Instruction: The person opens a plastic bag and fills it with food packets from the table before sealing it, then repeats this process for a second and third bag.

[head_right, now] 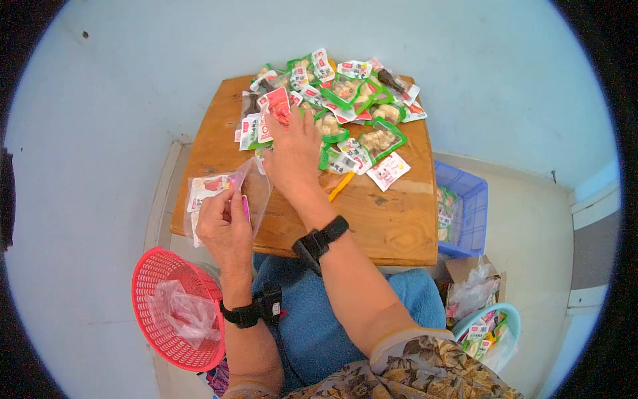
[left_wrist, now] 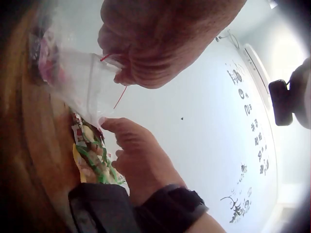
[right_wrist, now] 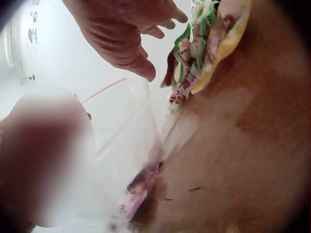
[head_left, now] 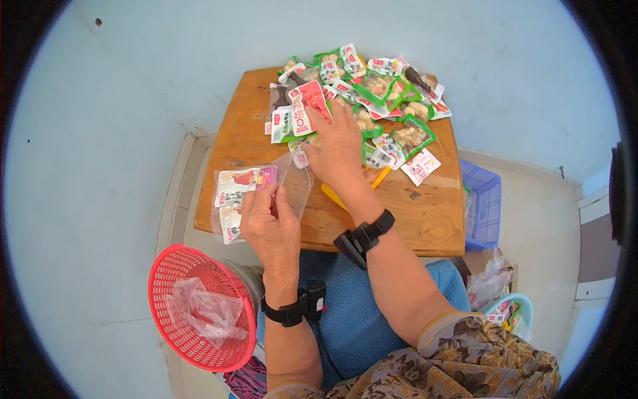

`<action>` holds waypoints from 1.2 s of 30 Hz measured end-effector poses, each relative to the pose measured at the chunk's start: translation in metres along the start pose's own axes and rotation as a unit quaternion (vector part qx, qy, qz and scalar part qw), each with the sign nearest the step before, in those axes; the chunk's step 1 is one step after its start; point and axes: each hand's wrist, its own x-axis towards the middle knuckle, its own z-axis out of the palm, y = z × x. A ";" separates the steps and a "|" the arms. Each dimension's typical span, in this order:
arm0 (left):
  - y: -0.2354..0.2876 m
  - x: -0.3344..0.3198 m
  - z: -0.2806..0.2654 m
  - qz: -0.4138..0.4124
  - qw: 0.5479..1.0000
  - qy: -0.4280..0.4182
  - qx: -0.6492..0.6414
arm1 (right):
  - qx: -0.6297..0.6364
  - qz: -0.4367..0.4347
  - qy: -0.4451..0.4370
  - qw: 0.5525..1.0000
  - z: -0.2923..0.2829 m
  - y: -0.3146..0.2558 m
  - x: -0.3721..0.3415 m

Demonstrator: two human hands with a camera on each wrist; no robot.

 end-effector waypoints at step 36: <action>-0.010 0.006 -0.005 -0.024 1.000 0.007 -0.018 | -0.119 0.109 -0.015 0.987 -0.054 0.041 0.003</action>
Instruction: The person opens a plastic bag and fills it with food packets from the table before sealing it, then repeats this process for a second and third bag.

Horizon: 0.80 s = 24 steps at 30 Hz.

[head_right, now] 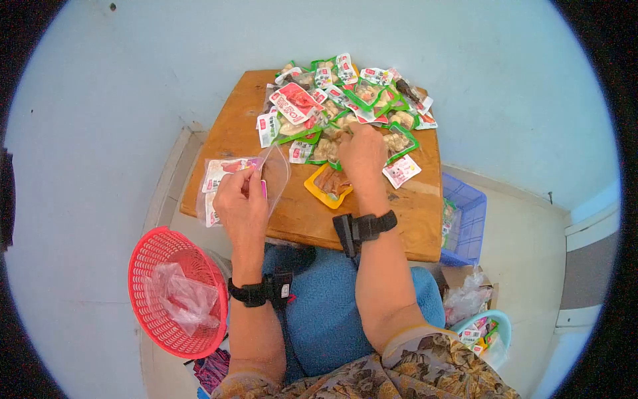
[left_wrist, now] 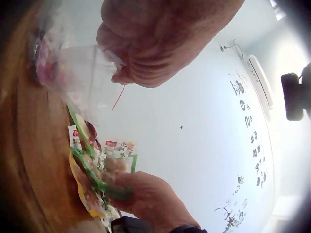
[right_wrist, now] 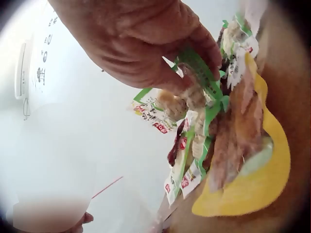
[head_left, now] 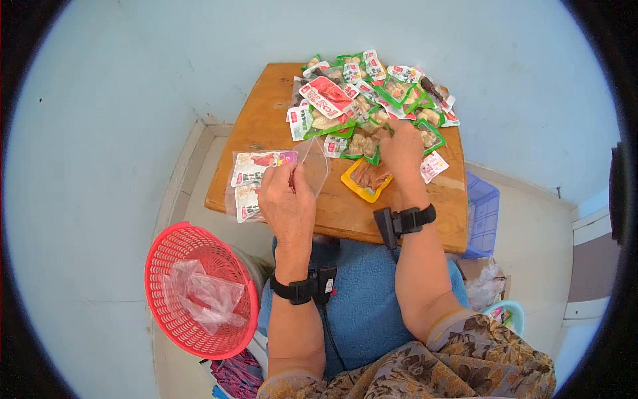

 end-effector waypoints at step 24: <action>-0.001 0.000 0.001 -0.011 1.000 0.014 -0.004 | -0.059 -0.241 -0.186 0.951 0.043 -0.048 0.084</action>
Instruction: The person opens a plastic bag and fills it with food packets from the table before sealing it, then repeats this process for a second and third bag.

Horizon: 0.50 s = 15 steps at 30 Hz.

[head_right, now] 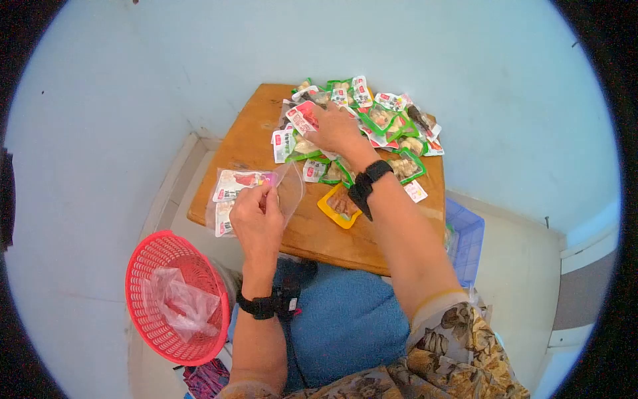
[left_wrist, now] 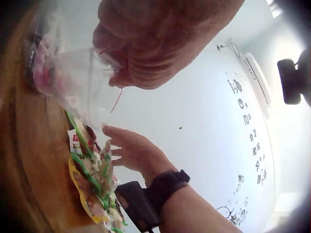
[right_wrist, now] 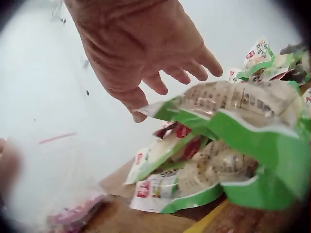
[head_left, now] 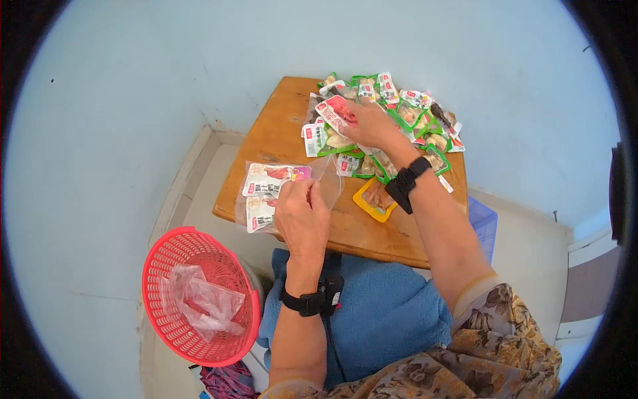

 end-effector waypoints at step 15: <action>-0.002 0.000 0.005 0.003 1.000 -0.010 0.010 | 0.103 -0.209 -0.225 0.946 0.002 -0.006 -0.003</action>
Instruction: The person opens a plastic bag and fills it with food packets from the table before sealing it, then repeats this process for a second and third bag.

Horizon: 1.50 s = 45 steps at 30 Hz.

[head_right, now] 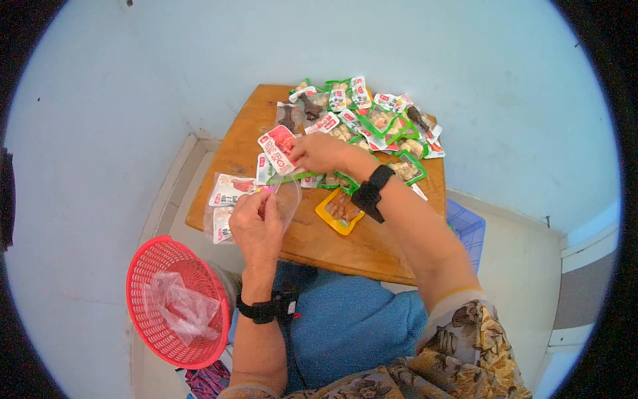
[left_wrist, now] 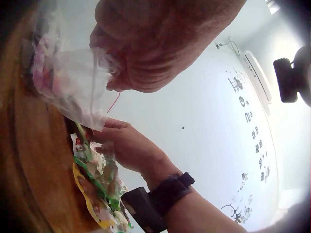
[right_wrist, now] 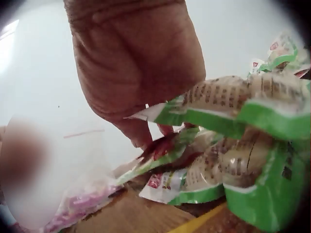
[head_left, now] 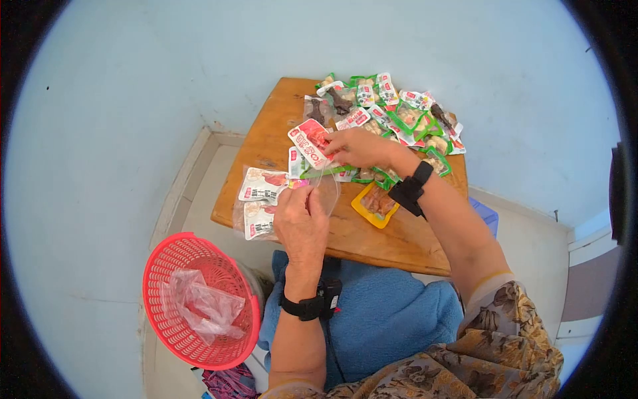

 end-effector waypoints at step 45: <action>0.001 0.001 0.008 -0.007 0.999 -0.040 0.012 | 0.162 0.133 0.241 0.948 -0.014 0.020 -0.146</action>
